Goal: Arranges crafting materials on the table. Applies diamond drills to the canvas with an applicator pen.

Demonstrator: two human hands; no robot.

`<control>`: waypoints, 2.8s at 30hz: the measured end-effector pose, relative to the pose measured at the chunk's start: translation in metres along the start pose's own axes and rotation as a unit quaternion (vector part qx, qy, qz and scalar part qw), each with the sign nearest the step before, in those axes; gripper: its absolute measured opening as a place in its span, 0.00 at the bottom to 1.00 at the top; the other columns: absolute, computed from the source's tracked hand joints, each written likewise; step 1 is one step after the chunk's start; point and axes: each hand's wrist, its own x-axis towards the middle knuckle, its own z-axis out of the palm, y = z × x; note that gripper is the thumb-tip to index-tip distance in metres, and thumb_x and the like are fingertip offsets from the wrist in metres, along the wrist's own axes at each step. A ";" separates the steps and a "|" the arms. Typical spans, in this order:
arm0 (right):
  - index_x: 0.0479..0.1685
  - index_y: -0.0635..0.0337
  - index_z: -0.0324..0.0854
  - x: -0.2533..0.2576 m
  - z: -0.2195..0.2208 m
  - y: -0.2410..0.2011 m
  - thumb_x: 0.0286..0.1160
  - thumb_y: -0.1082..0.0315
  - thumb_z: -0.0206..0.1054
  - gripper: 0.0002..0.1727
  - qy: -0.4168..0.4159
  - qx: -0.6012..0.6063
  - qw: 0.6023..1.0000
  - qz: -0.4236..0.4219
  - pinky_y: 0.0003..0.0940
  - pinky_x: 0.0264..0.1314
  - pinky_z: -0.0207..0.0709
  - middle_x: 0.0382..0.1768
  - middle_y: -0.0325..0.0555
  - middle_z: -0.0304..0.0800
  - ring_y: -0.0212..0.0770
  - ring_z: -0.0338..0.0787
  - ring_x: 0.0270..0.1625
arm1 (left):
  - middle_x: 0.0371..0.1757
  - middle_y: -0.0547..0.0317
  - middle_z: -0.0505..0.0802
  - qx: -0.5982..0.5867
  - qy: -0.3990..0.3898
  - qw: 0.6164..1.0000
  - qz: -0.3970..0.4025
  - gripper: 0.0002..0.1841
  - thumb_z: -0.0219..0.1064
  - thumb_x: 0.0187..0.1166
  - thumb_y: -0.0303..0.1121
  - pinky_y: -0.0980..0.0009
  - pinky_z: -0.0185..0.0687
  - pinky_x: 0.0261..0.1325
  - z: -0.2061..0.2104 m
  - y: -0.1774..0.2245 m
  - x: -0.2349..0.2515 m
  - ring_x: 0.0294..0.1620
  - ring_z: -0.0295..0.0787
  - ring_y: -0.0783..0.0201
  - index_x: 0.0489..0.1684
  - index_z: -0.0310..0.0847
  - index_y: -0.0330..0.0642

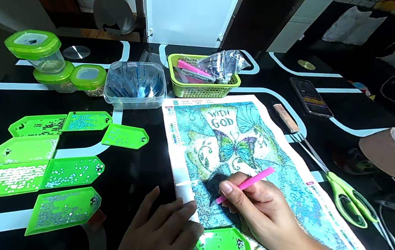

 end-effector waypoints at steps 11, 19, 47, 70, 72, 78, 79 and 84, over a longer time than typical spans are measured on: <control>0.38 0.62 0.81 0.000 0.000 -0.009 0.92 0.60 0.58 0.17 -0.030 -0.127 0.990 -0.061 0.15 0.34 0.76 0.29 0.43 0.85 0.24 0.82 0.30 | 0.72 0.54 0.90 0.004 -0.001 1.000 0.002 0.21 0.71 0.76 0.52 0.35 0.48 0.86 0.000 0.000 0.000 0.76 0.83 0.50 0.57 0.90 0.48; 0.40 0.61 0.80 -0.022 -0.021 -0.031 0.93 0.60 0.56 0.16 -0.028 -0.030 0.999 0.005 0.17 0.35 0.78 0.29 0.41 0.85 0.22 0.85 0.32 | 0.73 0.54 0.90 0.003 -0.007 1.000 -0.002 0.21 0.71 0.75 0.52 0.34 0.47 0.86 -0.001 0.000 0.000 0.77 0.82 0.50 0.58 0.90 0.48; 0.37 0.57 0.84 0.002 -0.007 -0.008 0.93 0.61 0.57 0.16 -0.001 0.027 0.999 0.036 0.17 0.35 0.81 0.29 0.33 0.87 0.21 0.86 0.32 | 0.73 0.54 0.90 0.011 -0.007 1.000 0.003 0.21 0.71 0.75 0.51 0.34 0.47 0.86 -0.001 0.000 0.001 0.76 0.83 0.49 0.59 0.90 0.49; 0.40 0.60 0.81 -0.001 -0.002 -0.013 0.93 0.58 0.56 0.17 -0.045 -0.167 0.981 -0.087 0.18 0.40 0.78 0.31 0.44 0.84 0.29 0.85 0.35 | 0.72 0.54 0.90 0.005 0.001 1.000 0.003 0.21 0.71 0.75 0.51 0.34 0.48 0.85 0.000 0.000 0.000 0.76 0.84 0.49 0.58 0.90 0.48; 0.41 0.61 0.84 -0.003 -0.007 -0.011 0.92 0.59 0.58 0.17 -0.037 -0.082 0.995 -0.031 0.17 0.37 0.80 0.33 0.41 0.88 0.24 0.86 0.34 | 0.72 0.54 0.90 0.005 -0.001 1.000 0.002 0.21 0.71 0.75 0.52 0.34 0.48 0.85 0.000 0.000 0.000 0.76 0.83 0.50 0.58 0.90 0.48; 0.39 0.54 0.81 -0.026 -0.023 -0.021 0.94 0.58 0.54 0.16 0.020 0.023 0.999 0.032 0.14 0.36 0.79 0.30 0.31 0.86 0.17 0.85 0.33 | 0.72 0.54 0.90 0.004 -0.002 1.000 0.002 0.21 0.72 0.75 0.51 0.34 0.48 0.85 -0.001 0.001 0.001 0.76 0.83 0.49 0.57 0.91 0.48; 0.39 0.55 0.80 -0.029 -0.023 -0.023 0.94 0.59 0.54 0.16 0.011 0.013 0.999 0.028 0.14 0.35 0.78 0.29 0.33 0.85 0.18 0.84 0.32 | 0.72 0.54 0.90 0.004 -0.003 1.000 0.002 0.21 0.72 0.75 0.51 0.34 0.47 0.85 -0.001 0.001 0.001 0.76 0.83 0.49 0.58 0.91 0.48; 0.36 0.61 0.77 -0.040 -0.022 -0.026 0.93 0.59 0.56 0.17 -0.021 -0.058 0.998 -0.013 0.17 0.38 0.78 0.28 0.42 0.81 0.24 0.84 0.33 | 0.72 0.54 0.90 0.008 -0.001 1.000 0.003 0.21 0.71 0.75 0.51 0.34 0.48 0.85 -0.001 0.000 0.000 0.76 0.83 0.49 0.59 0.90 0.49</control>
